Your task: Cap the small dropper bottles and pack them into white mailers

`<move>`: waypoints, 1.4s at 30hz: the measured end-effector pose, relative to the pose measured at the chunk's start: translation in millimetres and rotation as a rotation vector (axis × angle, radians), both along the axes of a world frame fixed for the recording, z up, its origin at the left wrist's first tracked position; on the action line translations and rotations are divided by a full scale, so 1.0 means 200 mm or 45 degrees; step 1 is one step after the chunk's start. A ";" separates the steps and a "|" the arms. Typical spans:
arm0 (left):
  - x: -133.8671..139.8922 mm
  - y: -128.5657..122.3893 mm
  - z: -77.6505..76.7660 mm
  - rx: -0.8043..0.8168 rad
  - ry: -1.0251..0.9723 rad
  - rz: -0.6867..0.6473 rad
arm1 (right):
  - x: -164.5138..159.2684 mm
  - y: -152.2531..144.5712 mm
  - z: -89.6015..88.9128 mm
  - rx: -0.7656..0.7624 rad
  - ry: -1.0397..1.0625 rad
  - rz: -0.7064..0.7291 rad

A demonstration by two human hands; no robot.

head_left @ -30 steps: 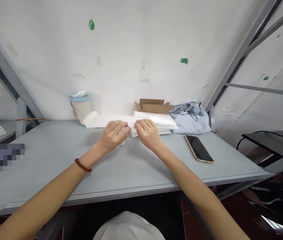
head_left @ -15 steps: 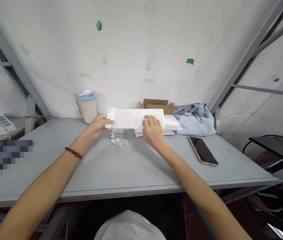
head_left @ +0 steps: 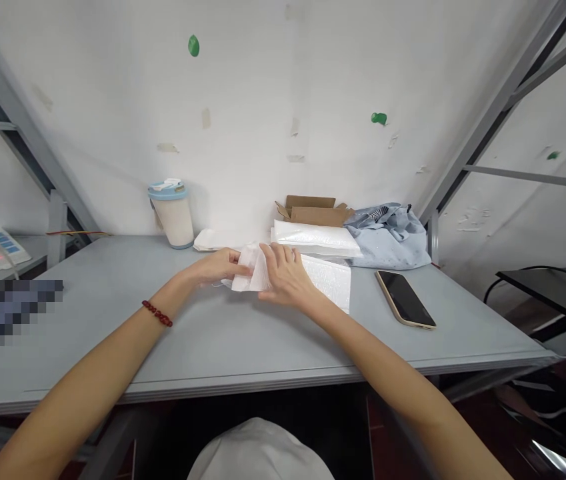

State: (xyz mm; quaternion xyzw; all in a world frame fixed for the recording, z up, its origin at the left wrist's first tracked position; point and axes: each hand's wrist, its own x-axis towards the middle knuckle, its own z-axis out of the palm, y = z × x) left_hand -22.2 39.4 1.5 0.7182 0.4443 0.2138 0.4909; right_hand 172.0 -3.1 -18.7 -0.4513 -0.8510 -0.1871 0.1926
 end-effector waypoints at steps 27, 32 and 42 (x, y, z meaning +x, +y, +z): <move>-0.17 0.05 0.09 0.211 0.430 -0.039 | 0.11 0.05 0.06 -0.432 0.133 0.048; -0.13 0.04 0.07 0.292 0.678 -0.256 | 0.12 0.05 0.07 -0.464 0.151 0.035; -0.07 -0.01 0.03 0.452 0.905 -0.368 | 0.12 0.04 0.07 -0.574 0.047 0.007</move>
